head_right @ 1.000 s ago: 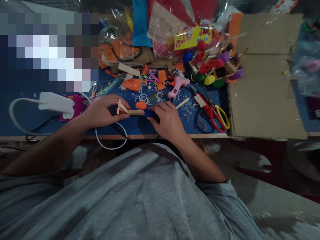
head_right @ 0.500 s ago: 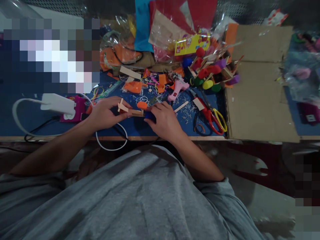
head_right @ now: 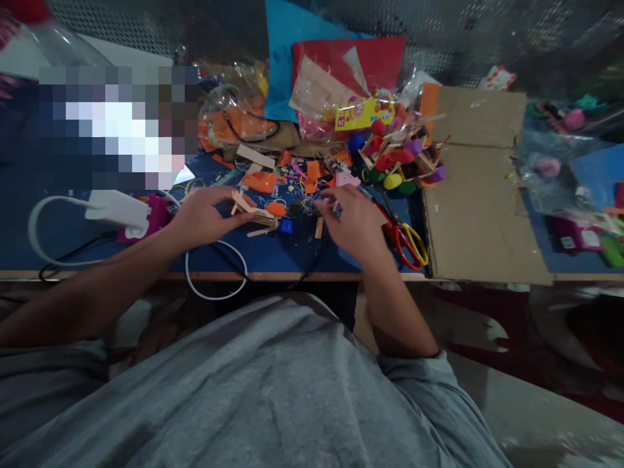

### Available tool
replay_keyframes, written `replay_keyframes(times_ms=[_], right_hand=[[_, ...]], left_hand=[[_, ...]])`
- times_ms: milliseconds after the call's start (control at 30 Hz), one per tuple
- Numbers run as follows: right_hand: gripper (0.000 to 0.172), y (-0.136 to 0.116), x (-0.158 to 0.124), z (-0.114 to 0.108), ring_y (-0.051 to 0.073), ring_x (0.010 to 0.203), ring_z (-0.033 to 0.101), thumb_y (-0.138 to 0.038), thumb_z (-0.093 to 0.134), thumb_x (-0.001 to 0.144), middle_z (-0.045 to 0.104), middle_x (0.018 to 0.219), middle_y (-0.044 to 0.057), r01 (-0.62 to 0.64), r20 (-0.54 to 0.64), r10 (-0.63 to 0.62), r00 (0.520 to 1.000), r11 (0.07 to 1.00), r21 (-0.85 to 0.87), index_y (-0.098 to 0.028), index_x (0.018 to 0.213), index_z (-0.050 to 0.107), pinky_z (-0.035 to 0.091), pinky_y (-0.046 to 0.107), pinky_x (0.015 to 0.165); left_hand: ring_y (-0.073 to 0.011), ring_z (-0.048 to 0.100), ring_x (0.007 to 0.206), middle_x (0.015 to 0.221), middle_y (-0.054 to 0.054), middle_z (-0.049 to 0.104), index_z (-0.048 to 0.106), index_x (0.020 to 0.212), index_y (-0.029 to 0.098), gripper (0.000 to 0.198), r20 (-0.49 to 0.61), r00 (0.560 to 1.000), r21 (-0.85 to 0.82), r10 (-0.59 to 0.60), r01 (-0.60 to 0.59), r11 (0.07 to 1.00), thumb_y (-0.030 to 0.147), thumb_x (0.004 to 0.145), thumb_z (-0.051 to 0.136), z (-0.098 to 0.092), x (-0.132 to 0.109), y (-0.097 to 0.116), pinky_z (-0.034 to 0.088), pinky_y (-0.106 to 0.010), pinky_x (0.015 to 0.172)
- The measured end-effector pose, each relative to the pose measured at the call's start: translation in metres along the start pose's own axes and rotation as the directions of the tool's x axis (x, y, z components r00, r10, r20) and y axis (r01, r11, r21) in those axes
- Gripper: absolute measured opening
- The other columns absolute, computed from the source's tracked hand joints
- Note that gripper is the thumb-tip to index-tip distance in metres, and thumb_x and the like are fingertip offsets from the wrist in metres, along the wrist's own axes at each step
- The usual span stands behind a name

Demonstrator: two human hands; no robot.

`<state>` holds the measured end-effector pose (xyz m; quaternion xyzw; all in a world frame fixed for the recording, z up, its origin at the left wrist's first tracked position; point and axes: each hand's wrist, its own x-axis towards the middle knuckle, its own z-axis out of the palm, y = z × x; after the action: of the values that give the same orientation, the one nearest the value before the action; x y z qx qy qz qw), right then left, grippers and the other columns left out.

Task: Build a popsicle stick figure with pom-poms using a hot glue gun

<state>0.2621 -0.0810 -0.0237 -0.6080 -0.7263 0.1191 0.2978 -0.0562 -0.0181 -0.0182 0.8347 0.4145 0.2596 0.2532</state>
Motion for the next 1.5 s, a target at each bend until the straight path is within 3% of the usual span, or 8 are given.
replay_keyframes(times_ms=[133, 200, 467, 667, 833, 1067, 1300, 1500], right_hand=[[0.034, 0.027, 0.015, -0.009, 0.035, 0.096, 0.077, -0.048, 0.071, 0.099, 0.082, 0.105, 0.015, -0.272, -0.060, 0.267, 0.962, 0.958, -0.095, -0.021, 0.120, 0.071, 0.059, 0.049, 0.089], [0.045, 0.031, 0.021, -0.001, 0.038, 0.098, 0.078, -0.048, 0.077, 0.093, 0.082, 0.105, 0.016, -0.303, -0.042, 0.301, 0.953, 0.948, -0.098, -0.020, 0.127, 0.067, 0.059, 0.051, 0.089], [0.067, 0.029, 0.026, 0.024, 0.040, 0.100, 0.077, -0.045, 0.081, 0.088, 0.079, 0.098, 0.014, -0.295, -0.103, 0.291, 0.951, 0.955, -0.023, -0.019, 0.143, 0.054, 0.059, 0.060, 0.097], [0.065, 0.038, 0.031, 0.024, 0.034, 0.090, 0.075, -0.042, 0.083, 0.079, 0.077, 0.095, 0.009, -0.344, -0.152, 0.344, 0.927, 0.939, 0.028, -0.023, 0.134, 0.054, 0.060, 0.053, 0.090], [0.062, 0.049, 0.031, 0.023, 0.025, 0.079, 0.071, -0.032, 0.078, 0.075, 0.069, 0.085, 0.001, -0.390, -0.177, 0.429, 0.886, 0.895, 0.218, -0.023, 0.130, 0.052, 0.060, 0.046, 0.084], [0.051, 0.052, 0.031, 0.026, 0.022, 0.096, 0.069, -0.031, 0.075, 0.070, 0.067, 0.102, 0.003, -0.335, -0.298, 0.464, 0.835, 0.856, 0.393, -0.025, 0.115, 0.053, 0.060, 0.041, 0.089], [0.053, 0.052, 0.031, 0.030, 0.020, 0.092, 0.068, -0.033, 0.079, 0.075, 0.063, 0.121, 0.009, -0.248, -0.304, 0.342, 0.889, 0.919, 0.306, -0.023, 0.123, 0.058, 0.062, 0.039, 0.081], [0.065, 0.041, 0.035, 0.033, 0.027, 0.105, 0.066, -0.046, 0.089, 0.072, 0.065, 0.122, 0.012, -0.263, -0.227, 0.287, 0.931, 0.956, 0.132, -0.022, 0.124, 0.057, 0.059, 0.051, 0.099]], left_hand=[[-0.0185, 0.070, 0.074, 0.091, -0.002, 0.081, 0.080, 0.091, 0.024, 0.035, 0.009, 1.000, -0.002, 0.001, -0.001, 1.000, 0.059, 0.094, 0.077, 0.000, 0.007, 0.004, 0.051, -0.035, 0.073], [-0.0178, 0.068, 0.073, 0.089, -0.002, 0.081, 0.079, 0.090, 0.024, 0.036, 0.005, 1.000, -0.010, 0.004, -0.004, 1.000, 0.059, 0.094, 0.077, 0.001, 0.008, 0.004, 0.049, -0.034, 0.072], [-0.0222, 0.074, 0.087, 0.099, -0.006, 0.083, 0.080, 0.095, 0.023, 0.038, 0.004, 0.998, -0.086, 0.058, -0.058, 0.995, 0.060, 0.093, 0.076, 0.012, 0.008, -0.014, 0.054, -0.035, 0.080], [-0.0208, 0.071, 0.081, 0.091, -0.005, 0.081, 0.080, 0.094, 0.023, 0.037, -0.008, 0.995, -0.116, 0.101, -0.102, 0.988, 0.060, 0.092, 0.077, 0.019, 0.010, -0.018, 0.051, -0.033, 0.073], [-0.0190, 0.068, 0.080, 0.090, -0.003, 0.079, 0.081, 0.099, 0.024, 0.031, -0.029, 0.995, -0.099, 0.100, -0.102, 0.990, 0.055, 0.092, 0.077, 0.020, 0.008, -0.018, 0.049, -0.033, 0.073], [-0.0165, 0.066, 0.074, 0.093, -0.004, 0.079, 0.078, 0.099, 0.021, 0.022, -0.097, 0.992, -0.156, 0.081, -0.096, 0.983, 0.042, 0.091, 0.076, 0.021, 0.008, -0.008, 0.050, -0.032, 0.071], [-0.0185, 0.073, 0.086, 0.105, -0.005, 0.082, 0.079, 0.104, 0.021, 0.021, -0.122, 0.991, -0.183, 0.060, -0.082, 0.980, 0.038, 0.093, 0.074, 0.026, 0.011, -0.007, 0.054, -0.031, 0.075], [-0.0207, 0.076, 0.098, 0.119, -0.007, 0.081, 0.072, 0.124, 0.021, 0.033, -0.217, 0.974, -0.231, 0.062, -0.113, 0.966, 0.032, 0.093, 0.073, 0.026, 0.015, -0.001, 0.060, -0.034, 0.086]])
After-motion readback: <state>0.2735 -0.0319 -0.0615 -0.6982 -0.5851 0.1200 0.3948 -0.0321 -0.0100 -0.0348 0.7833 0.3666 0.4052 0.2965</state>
